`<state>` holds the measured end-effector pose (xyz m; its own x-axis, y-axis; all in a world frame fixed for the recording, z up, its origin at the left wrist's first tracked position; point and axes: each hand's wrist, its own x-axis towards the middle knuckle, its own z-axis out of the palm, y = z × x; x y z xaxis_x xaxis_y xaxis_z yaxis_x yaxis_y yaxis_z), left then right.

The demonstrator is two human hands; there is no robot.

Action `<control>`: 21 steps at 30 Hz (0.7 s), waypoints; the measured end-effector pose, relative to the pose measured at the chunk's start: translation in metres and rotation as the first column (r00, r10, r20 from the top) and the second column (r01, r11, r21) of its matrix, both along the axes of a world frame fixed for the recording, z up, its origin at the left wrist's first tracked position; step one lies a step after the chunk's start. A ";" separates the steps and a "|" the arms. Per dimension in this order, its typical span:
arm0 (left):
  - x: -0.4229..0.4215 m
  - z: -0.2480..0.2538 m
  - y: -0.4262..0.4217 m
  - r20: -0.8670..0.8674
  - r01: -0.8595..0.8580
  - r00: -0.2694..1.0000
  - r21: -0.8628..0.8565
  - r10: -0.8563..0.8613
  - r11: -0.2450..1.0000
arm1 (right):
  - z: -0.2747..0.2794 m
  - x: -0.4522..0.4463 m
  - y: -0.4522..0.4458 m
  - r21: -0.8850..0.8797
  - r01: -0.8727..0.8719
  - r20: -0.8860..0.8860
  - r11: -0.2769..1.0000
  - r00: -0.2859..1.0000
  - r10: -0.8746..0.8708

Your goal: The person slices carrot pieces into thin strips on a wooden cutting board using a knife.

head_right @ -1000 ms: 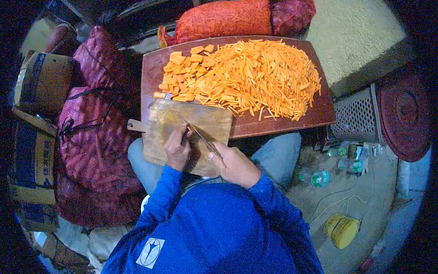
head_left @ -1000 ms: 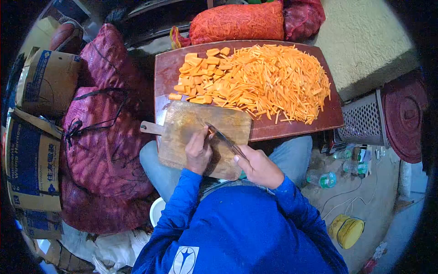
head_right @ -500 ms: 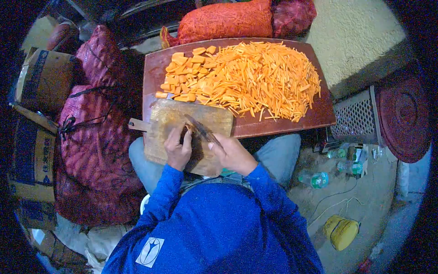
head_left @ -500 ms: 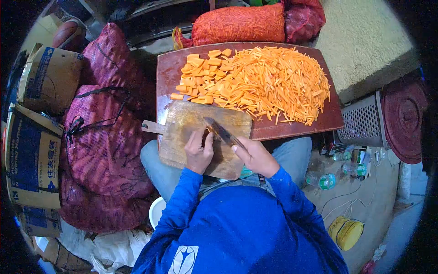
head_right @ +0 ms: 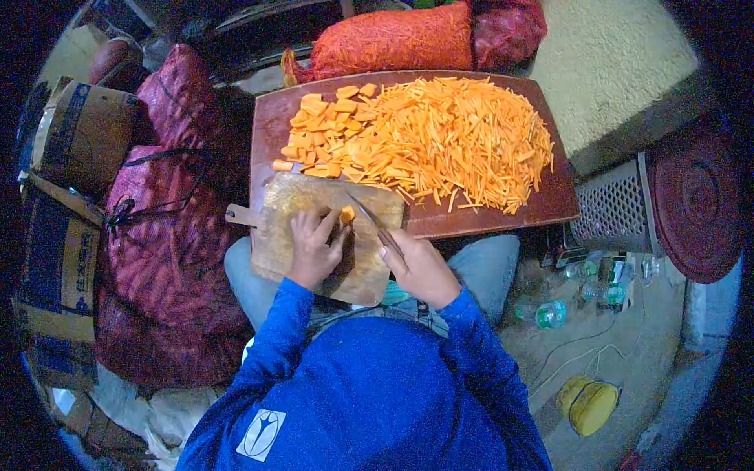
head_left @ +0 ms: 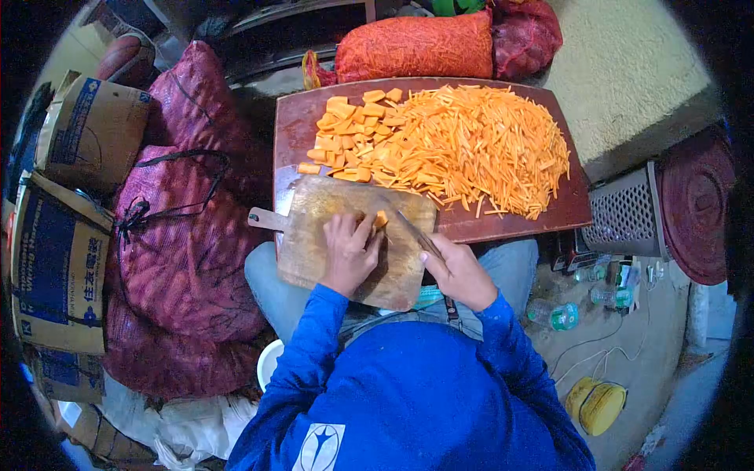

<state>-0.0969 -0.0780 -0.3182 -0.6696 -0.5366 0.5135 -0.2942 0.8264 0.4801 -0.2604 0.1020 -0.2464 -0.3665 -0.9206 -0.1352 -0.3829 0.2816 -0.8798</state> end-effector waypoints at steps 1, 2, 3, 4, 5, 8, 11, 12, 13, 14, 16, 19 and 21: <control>-0.002 0.000 0.001 0.055 0.012 0.998 0.005 -0.012 1.000 | -0.003 0.001 0.001 0.003 -0.009 -0.026 1.000 1.000 0.009; -0.003 -0.002 0.000 0.026 0.021 0.999 0.009 -0.021 1.000 | -0.006 0.002 0.001 0.007 -0.020 -0.051 1.000 0.998 0.020; -0.002 -0.005 -0.002 0.025 0.022 0.999 0.009 -0.022 1.000 | -0.009 0.002 0.003 0.008 -0.019 -0.053 1.000 0.998 0.019; -0.001 -0.006 -0.006 0.056 0.033 0.998 0.008 -0.033 0.999 | -0.010 0.002 0.004 0.041 -0.019 -0.065 0.999 0.998 0.021; 0.001 -0.008 -0.009 0.087 0.044 0.995 0.005 -0.044 0.999 | -0.011 0.002 0.005 0.073 -0.019 -0.077 0.997 0.997 0.024; 0.003 -0.009 -0.020 0.106 0.168 0.980 0.016 -0.169 0.986 | -0.005 0.002 0.009 0.078 -0.062 -0.066 0.995 0.996 0.067; 0.001 -0.015 -0.023 0.070 0.184 0.980 0.019 -0.185 0.983 | 0.003 0.003 0.015 0.035 -0.048 -0.080 0.998 0.996 0.051; 0.001 -0.014 -0.022 0.069 0.185 0.980 0.019 -0.186 0.983 | 0.005 0.003 0.014 0.035 -0.048 -0.081 0.998 0.995 0.050; 0.001 -0.013 -0.021 0.061 0.169 0.984 0.015 -0.170 0.985 | 0.007 0.003 0.014 0.051 -0.044 -0.092 0.998 0.995 0.048; 0.002 -0.012 -0.018 0.054 0.155 0.986 0.013 -0.155 0.988 | 0.008 0.004 0.015 0.069 -0.038 -0.101 0.997 0.994 0.045; 0.002 -0.013 -0.015 0.085 0.157 0.984 -0.020 -0.154 0.987 | 0.004 0.005 0.012 0.062 -0.042 -0.094 0.997 0.994 0.048; 0.001 -0.020 -0.015 0.114 0.160 0.982 -0.090 -0.149 0.983 | 0.004 0.011 0.006 0.080 -0.058 -0.118 0.995 0.991 0.067; 0.003 -0.024 -0.016 0.115 0.162 0.982 -0.124 -0.148 0.979 | 0.009 0.012 0.004 0.110 -0.067 -0.145 0.992 0.986 0.083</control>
